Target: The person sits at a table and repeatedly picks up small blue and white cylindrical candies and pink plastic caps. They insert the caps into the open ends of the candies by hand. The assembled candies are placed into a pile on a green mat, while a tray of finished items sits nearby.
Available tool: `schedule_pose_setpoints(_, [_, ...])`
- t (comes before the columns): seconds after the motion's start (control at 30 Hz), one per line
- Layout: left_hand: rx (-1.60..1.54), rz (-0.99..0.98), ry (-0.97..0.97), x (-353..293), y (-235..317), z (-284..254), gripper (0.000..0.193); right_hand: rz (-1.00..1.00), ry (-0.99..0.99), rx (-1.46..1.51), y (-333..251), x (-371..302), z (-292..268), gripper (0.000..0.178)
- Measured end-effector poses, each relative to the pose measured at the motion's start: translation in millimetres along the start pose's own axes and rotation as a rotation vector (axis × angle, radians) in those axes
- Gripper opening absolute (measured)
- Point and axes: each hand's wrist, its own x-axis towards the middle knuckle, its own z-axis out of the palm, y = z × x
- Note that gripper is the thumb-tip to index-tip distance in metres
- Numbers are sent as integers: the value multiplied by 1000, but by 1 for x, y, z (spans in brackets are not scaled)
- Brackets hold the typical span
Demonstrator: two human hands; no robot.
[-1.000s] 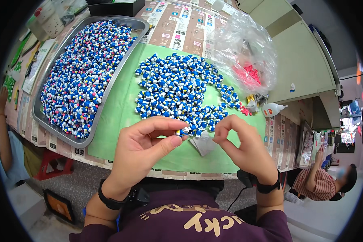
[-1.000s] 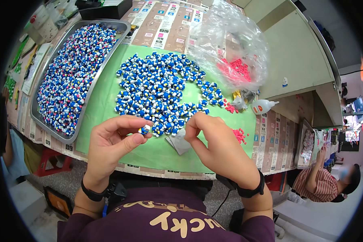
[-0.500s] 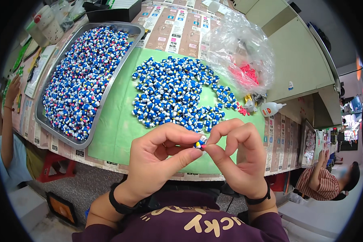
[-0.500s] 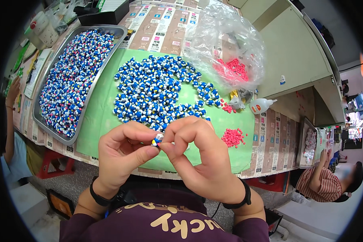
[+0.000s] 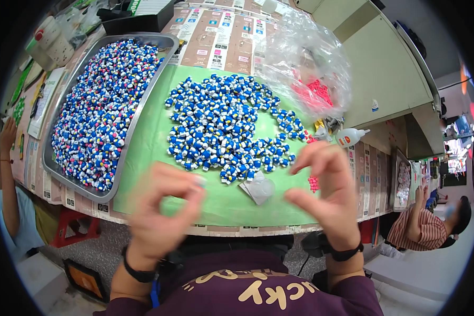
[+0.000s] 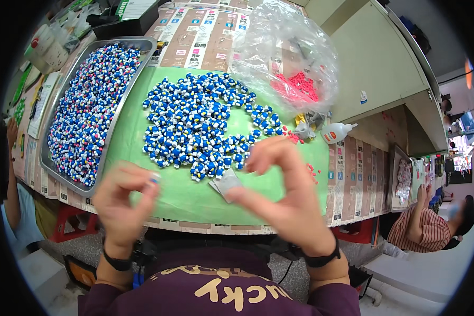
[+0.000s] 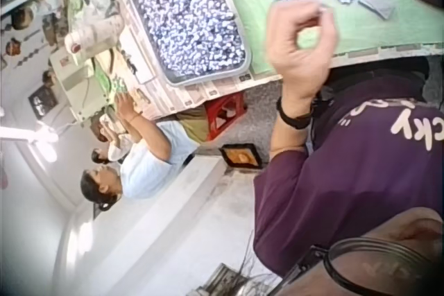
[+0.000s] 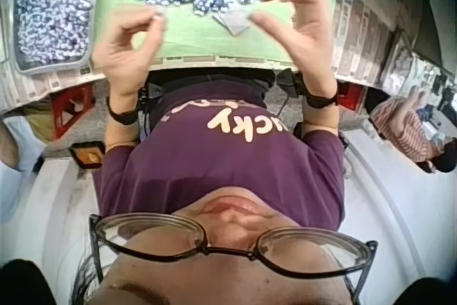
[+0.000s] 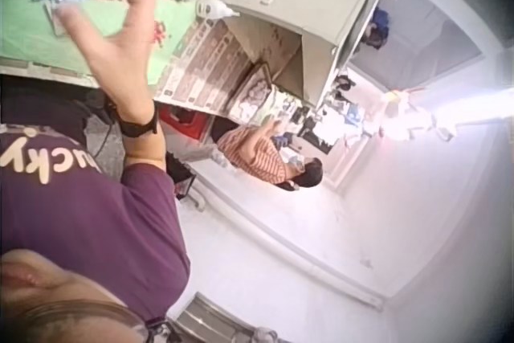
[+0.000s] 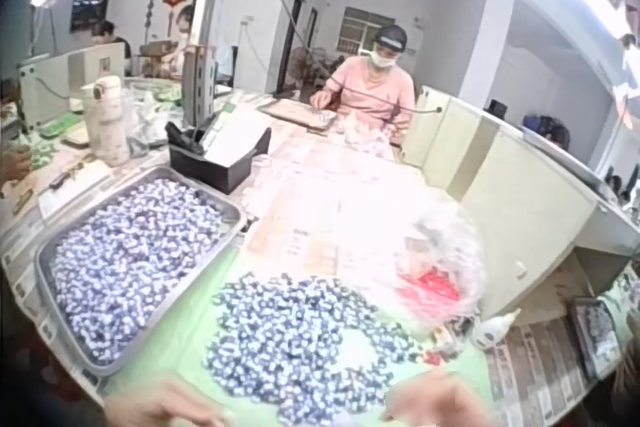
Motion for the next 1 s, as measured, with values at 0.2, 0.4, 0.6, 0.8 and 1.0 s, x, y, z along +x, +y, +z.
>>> schedule_pose_setpoints(0.2, [373,-80,454,-2,-35,-87,18,147,313,-82,16,-17,-65,26])
schedule_pose_setpoints(0.4, [477,-54,535,26,-15,-48,21,268,322,-283,37,-38,-107,16])
schedule_pose_setpoints(0.6, [385,54,-408,18,-7,23,24,440,194,-548,62,-63,-128,11])
schedule_pose_setpoints(0.8, [500,23,-496,14,-15,33,14,486,202,-532,70,-73,-121,11])
schedule_pose_setpoints(1.0, [513,-112,-467,10,-14,20,20,443,168,-596,78,-73,-109,11])
